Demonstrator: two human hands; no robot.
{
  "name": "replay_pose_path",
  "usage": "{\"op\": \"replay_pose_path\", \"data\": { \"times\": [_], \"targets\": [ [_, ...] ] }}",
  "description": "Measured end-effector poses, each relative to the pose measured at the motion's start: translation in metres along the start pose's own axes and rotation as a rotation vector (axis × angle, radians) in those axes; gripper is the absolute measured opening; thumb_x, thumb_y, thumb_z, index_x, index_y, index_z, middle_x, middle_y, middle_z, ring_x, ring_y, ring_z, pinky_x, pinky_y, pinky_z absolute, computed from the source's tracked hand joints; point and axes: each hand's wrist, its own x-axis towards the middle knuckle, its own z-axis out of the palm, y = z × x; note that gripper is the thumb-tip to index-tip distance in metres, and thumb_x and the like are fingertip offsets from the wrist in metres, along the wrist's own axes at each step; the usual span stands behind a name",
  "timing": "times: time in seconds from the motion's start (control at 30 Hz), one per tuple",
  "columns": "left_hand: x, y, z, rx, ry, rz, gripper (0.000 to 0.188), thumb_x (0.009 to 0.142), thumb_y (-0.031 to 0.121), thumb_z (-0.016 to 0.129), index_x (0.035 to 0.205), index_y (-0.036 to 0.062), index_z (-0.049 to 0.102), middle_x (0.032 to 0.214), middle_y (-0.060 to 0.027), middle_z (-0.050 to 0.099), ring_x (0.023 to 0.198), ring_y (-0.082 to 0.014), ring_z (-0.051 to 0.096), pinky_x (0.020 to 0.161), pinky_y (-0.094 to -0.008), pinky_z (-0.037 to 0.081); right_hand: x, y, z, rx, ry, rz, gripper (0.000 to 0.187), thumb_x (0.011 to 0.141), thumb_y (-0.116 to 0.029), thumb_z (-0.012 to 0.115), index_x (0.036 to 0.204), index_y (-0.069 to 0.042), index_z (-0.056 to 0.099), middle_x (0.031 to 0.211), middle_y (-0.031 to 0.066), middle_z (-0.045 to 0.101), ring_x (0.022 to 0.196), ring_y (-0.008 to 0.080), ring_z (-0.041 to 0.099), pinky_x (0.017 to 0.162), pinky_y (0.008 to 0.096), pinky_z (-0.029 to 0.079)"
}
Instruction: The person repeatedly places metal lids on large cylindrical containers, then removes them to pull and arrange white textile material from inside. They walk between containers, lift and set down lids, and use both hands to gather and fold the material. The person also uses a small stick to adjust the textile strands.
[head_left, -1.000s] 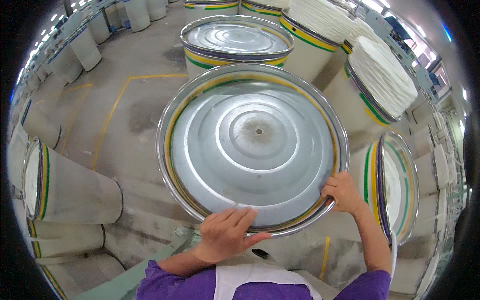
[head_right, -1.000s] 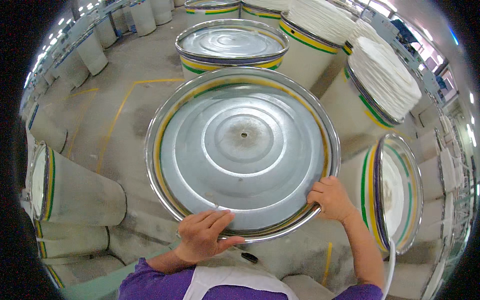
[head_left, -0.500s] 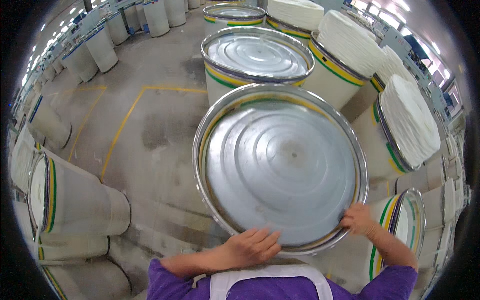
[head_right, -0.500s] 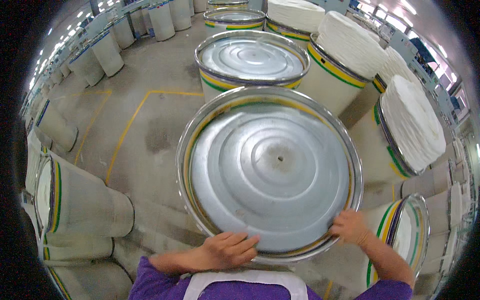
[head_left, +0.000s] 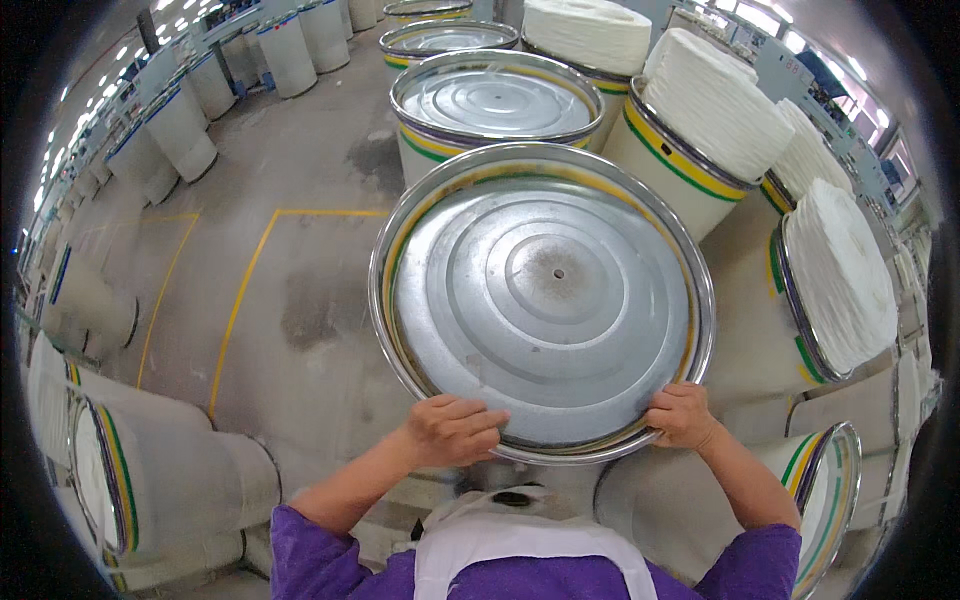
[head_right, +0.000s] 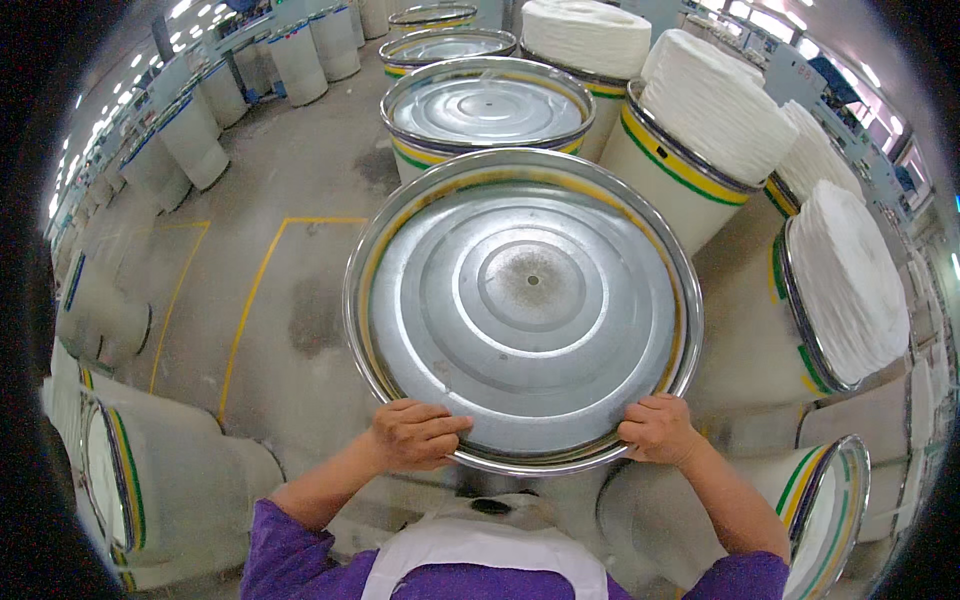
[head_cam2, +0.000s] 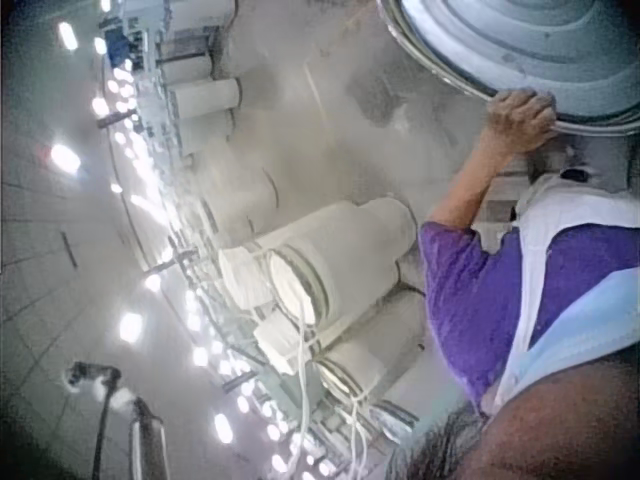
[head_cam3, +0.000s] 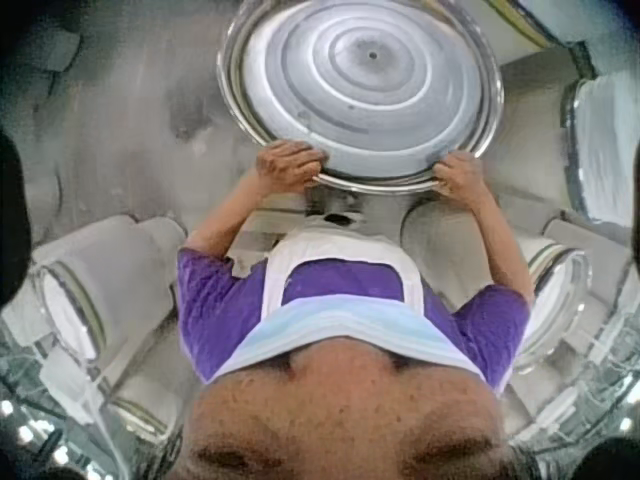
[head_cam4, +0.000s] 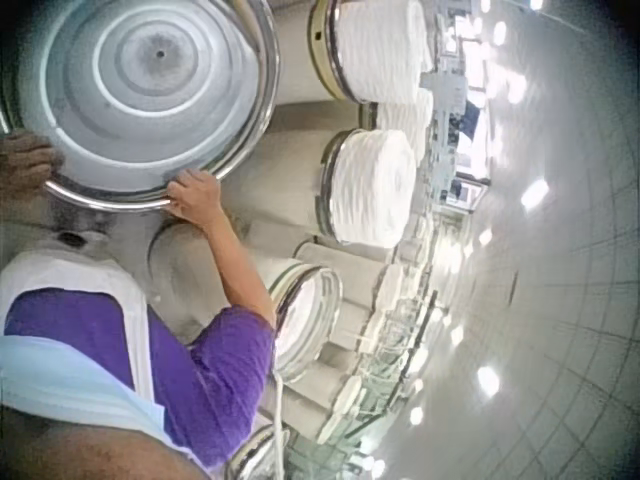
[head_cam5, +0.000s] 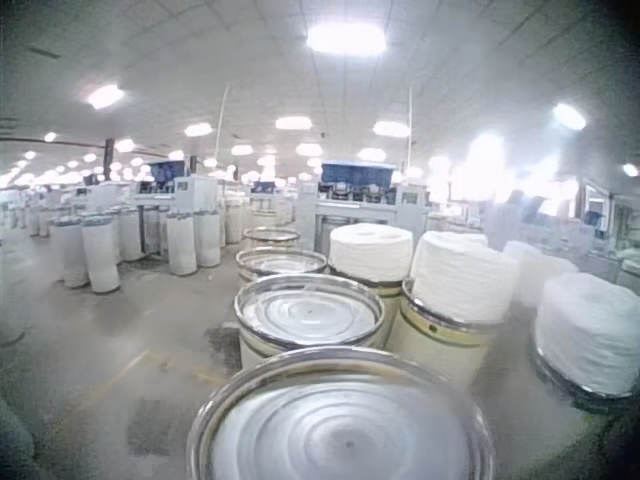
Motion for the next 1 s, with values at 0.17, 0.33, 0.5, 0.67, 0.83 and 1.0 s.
{"op": "replay_pose_path", "data": {
  "times": [0.17, 0.33, 0.5, 0.67, 0.83, 1.0],
  "targets": [
    [0.025, -0.1, 0.009, -0.024, -0.042, -0.037, 0.027, 0.07, 0.038, 0.074, 0.073, 0.0186, 0.056, 0.107, 0.0077, 0.07, 0.086, -0.0106, 0.066, 0.067, -0.0278, 0.051, 0.073, 0.057, 0.015, -0.05, -0.005, 0.009, 0.029, 0.057, -0.033, 0.071, 0.063, -0.018, 0.047, 0.066, -0.001, 0.047, 0.06, 0.0194, 0.054, 0.051, 0.034, 0.041],
    [0.062, -0.192, 0.043, -0.024, 0.0, -0.091, 0.035, 0.064, 0.038, 0.083, 0.07, 0.0183, 0.055, 0.105, 0.0071, 0.072, 0.089, -0.0138, 0.069, 0.072, -0.0327, 0.051, 0.143, 0.146, 0.031, -0.071, 0.049, -0.013, 0.039, 0.056, -0.038, 0.078, 0.068, -0.015, 0.049, 0.069, 0.0006, 0.048, 0.065, 0.0211, 0.056, 0.054, 0.0357, 0.043],
    [0.102, -0.262, 0.068, 0.019, -0.033, -0.227, 0.033, 0.063, 0.037, 0.083, 0.076, 0.0168, 0.06, 0.103, 0.0046, 0.072, 0.091, -0.0163, 0.069, 0.075, -0.0357, 0.051, 0.207, 0.242, 0.05, -0.05, 0.002, -0.045, 0.04, 0.055, -0.036, 0.08, 0.067, -0.015, 0.048, 0.069, 0.0012, 0.048, 0.067, 0.0219, 0.056, 0.056, 0.0371, 0.044],
    [0.176, -0.302, 0.114, -0.007, -0.373, -0.215, 0.044, 0.065, 0.021, 0.08, 0.102, 0.009, 0.06, 0.112, -0.0089, 0.064, 0.097, -0.0255, 0.065, 0.08, -0.0404, 0.054, 0.269, 0.325, 0.066, -0.029, 0.022, -0.084, 0.041, 0.055, -0.036, 0.081, 0.068, -0.014, 0.05, 0.07, 0.0006, 0.05, 0.069, 0.0218, 0.057, 0.057, 0.0369, 0.045],
    [0.214, -0.385, 0.141, 0.021, -0.315, -0.278, 0.039, 0.065, 0.021, 0.079, 0.098, 0.0109, 0.062, 0.107, -0.006, 0.067, 0.092, -0.0234, 0.066, 0.072, -0.0358, 0.054, 0.327, 0.396, 0.081, -0.018, 0.03, -0.023, 0.041, 0.054, -0.034, 0.084, 0.073, -0.015, 0.053, 0.075, 0.0008, 0.055, 0.074, 0.0223, 0.058, 0.063, 0.0381, 0.045],
    [0.236, -0.48, 0.155, 0.105, -0.268, -0.264, 0.03, 0.065, 0.032, 0.079, 0.084, 0.0131, 0.065, 0.085, 0.0002, 0.066, 0.083, -0.0205, 0.065, 0.067, -0.035, 0.052, 0.397, 0.457, 0.108, 0.006, 0.159, 0.013, 0.039, 0.058, -0.037, 0.085, 0.071, -0.015, 0.055, 0.073, 0.0011, 0.055, 0.073, 0.0229, 0.059, 0.065, 0.0386, 0.045]
  ]
}}
